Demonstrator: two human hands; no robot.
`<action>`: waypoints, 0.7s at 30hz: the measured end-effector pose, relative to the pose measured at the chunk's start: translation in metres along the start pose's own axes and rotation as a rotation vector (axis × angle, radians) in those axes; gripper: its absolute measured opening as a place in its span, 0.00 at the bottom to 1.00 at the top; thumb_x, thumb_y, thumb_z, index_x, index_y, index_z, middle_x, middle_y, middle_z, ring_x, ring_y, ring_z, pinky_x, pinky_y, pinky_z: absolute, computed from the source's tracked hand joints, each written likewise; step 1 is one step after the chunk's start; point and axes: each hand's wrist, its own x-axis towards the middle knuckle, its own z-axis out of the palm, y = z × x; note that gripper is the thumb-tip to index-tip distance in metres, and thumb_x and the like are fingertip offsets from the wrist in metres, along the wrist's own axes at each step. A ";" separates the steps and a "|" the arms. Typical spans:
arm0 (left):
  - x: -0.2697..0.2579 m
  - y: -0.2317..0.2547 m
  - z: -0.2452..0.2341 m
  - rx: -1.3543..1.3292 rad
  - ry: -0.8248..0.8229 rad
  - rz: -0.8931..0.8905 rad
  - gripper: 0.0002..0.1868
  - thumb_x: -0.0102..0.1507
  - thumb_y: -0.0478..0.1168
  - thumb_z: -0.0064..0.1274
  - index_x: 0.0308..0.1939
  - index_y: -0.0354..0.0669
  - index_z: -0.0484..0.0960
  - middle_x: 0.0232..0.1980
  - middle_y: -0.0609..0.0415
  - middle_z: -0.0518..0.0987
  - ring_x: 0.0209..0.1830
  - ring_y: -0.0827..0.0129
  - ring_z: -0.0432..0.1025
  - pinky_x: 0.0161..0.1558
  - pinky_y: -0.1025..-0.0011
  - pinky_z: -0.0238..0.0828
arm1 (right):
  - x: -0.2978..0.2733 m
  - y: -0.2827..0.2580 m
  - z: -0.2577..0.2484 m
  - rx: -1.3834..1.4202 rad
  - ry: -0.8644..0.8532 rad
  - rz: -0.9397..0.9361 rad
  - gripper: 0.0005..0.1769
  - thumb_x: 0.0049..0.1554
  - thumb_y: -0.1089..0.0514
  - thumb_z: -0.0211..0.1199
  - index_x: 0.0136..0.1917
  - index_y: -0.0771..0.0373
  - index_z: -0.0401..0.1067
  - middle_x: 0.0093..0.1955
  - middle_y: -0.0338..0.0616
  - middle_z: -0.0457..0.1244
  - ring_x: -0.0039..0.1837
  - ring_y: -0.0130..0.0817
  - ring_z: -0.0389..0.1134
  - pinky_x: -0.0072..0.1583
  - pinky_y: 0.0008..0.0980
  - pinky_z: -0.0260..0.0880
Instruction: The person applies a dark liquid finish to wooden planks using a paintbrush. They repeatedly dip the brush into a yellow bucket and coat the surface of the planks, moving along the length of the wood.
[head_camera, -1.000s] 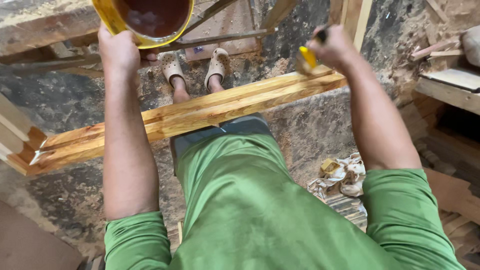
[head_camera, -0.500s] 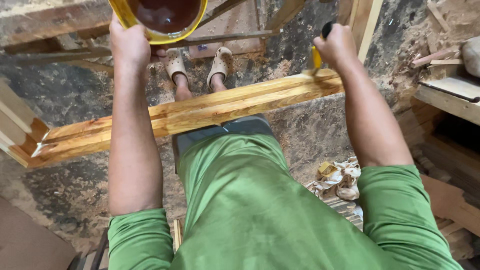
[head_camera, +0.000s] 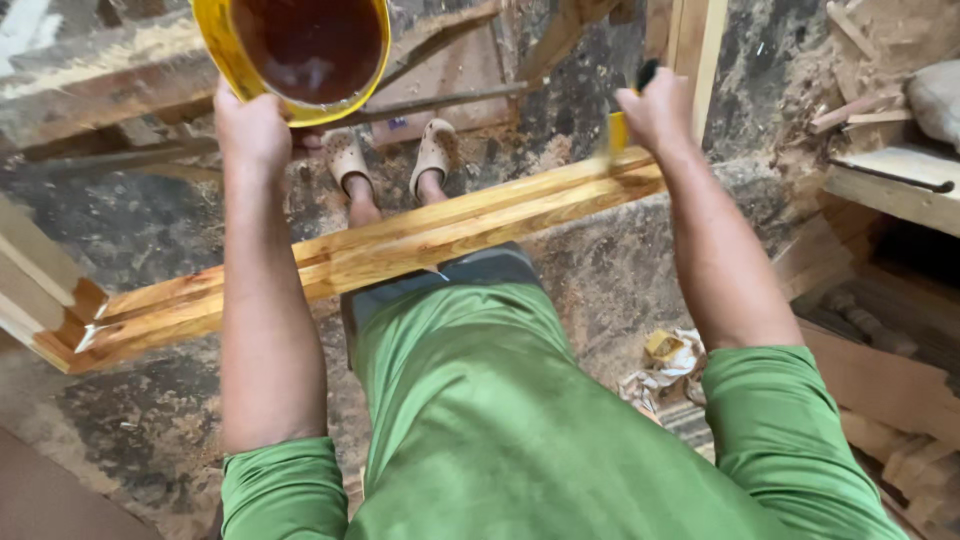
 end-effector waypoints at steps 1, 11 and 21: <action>0.000 0.001 -0.001 0.002 0.010 0.012 0.25 0.63 0.27 0.35 0.64 0.40 0.69 0.38 0.45 0.83 0.19 0.71 0.76 0.18 0.72 0.77 | 0.003 0.004 -0.002 -0.079 -0.005 0.008 0.12 0.58 0.56 0.63 0.35 0.63 0.73 0.32 0.51 0.68 0.34 0.40 0.70 0.40 0.39 0.70; -0.005 0.005 -0.004 0.050 0.040 -0.042 0.25 0.62 0.28 0.34 0.64 0.45 0.67 0.37 0.47 0.83 0.19 0.71 0.76 0.19 0.73 0.79 | 0.004 -0.026 0.042 0.189 -0.044 -0.114 0.13 0.53 0.53 0.69 0.39 0.66 0.75 0.35 0.52 0.68 0.38 0.41 0.71 0.41 0.39 0.73; 0.001 -0.001 0.000 -0.004 -0.026 0.023 0.24 0.61 0.26 0.34 0.61 0.41 0.69 0.35 0.48 0.83 0.20 0.69 0.78 0.18 0.71 0.78 | -0.019 0.009 -0.021 -0.014 -0.031 0.002 0.12 0.58 0.55 0.65 0.37 0.65 0.75 0.34 0.54 0.68 0.35 0.42 0.70 0.41 0.45 0.72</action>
